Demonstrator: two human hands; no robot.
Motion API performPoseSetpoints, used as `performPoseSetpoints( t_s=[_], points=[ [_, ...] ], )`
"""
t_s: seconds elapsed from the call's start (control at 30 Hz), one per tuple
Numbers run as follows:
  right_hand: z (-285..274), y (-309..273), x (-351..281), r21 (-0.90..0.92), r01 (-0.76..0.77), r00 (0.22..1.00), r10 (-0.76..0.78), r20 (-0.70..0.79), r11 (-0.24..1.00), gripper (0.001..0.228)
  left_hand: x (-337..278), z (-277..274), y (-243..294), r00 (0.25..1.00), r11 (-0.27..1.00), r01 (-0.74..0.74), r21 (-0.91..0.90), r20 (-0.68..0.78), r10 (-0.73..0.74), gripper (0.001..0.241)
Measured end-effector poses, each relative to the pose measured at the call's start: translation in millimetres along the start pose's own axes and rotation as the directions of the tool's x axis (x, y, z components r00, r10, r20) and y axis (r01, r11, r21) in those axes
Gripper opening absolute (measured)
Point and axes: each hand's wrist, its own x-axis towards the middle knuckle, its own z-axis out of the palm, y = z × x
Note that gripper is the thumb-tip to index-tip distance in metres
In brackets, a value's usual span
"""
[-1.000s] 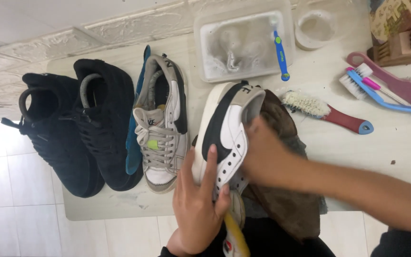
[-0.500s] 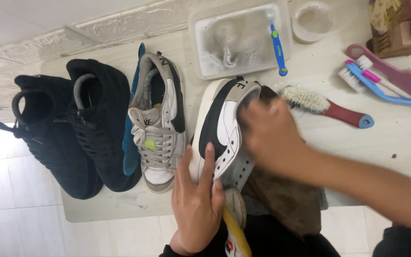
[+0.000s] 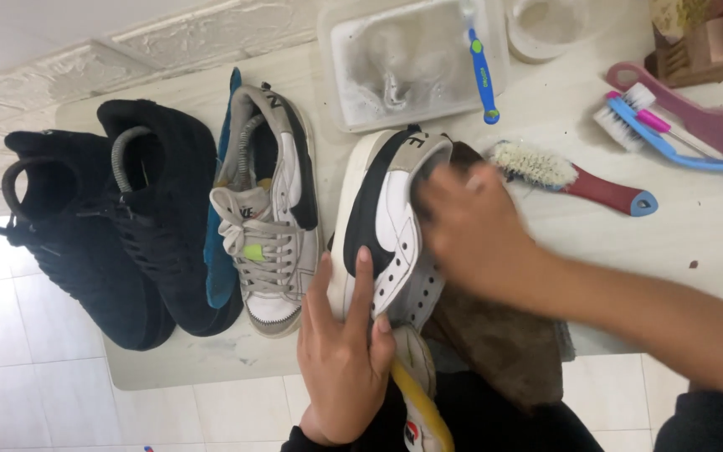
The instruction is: The person scrubs a white and black sneaker with a toothbrush, focusing on the interior lining and tongue. They repeatedly dip the brush into a soapy water container and scrub different areas of the shoe's interior.
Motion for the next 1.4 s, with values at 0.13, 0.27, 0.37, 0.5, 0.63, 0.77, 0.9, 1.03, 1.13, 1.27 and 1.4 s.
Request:
performPoseSetpoints(
  t_s=[0.13,0.27,0.37,0.5,0.63,0.77,0.9,1.03,1.13,1.27,1.4],
  points=[
    [-18.5,-15.7,3.3,0.085,0.013,0.931,0.019,-0.365,0.996,0.017,-1.5,1.2,0.0,1.0,0.999,0.019,-0.038,-0.012,-0.019,0.046],
    [1.0,0.1,3.6,0.002,-0.051,0.96,0.05,-0.276,0.999,0.024,-1.0,-0.1,-0.9,0.999,0.998,0.037,-0.053,0.003,-0.037,0.046],
    [-40.3,13.3,7.5,0.042,-0.142,0.912,0.148,-0.383,0.989,0.011,-1.5,-0.2,-6.9,0.998,0.992,0.056,-0.11,0.023,-0.054,0.045],
    [-27.7,-3.3,1.7,0.157,0.005,0.914,0.059,-0.401,0.988,0.015,-0.6,-0.7,-3.4,0.999,0.997,0.031,-0.069,0.013,-0.03,0.046],
    [-27.0,13.5,5.0,0.025,-0.141,0.937,0.142,-0.319,0.99,0.012,-1.7,0.1,-4.3,0.999,0.997,0.03,-0.065,0.014,-0.029,0.047],
    [-26.9,-22.6,-2.5,0.153,0.049,0.936,0.008,-0.352,0.987,0.014,1.9,-2.4,4.6,1.0,1.0,-0.013,0.011,-0.024,0.013,0.05],
    [-40.6,4.7,6.6,0.034,-0.011,0.979,0.017,-0.202,0.999,0.014,1.4,0.4,2.9,1.0,1.0,0.006,-0.014,-0.015,-0.006,0.051],
    [-31.0,-24.4,2.7,0.426,-0.113,0.994,0.103,0.047,0.898,0.036,0.6,1.5,4.6,1.0,1.0,0.008,0.003,-0.027,-0.008,0.051],
    [-43.6,-4.7,-2.4,0.199,0.083,0.993,-0.098,0.067,0.977,0.025,-0.6,3.8,2.6,1.0,1.0,0.01,0.006,-0.021,-0.01,0.051],
    [-48.9,-17.8,1.2,0.167,0.078,0.992,-0.093,0.083,0.983,0.039,2.0,3.7,9.2,0.997,0.998,0.004,0.055,-0.074,0.0,0.051],
    [-52.6,-12.2,-11.8,0.158,0.12,0.992,-0.124,0.015,0.98,0.016,1.5,4.6,6.0,0.999,0.996,-0.003,0.085,-0.04,0.007,0.052]
  ],
)
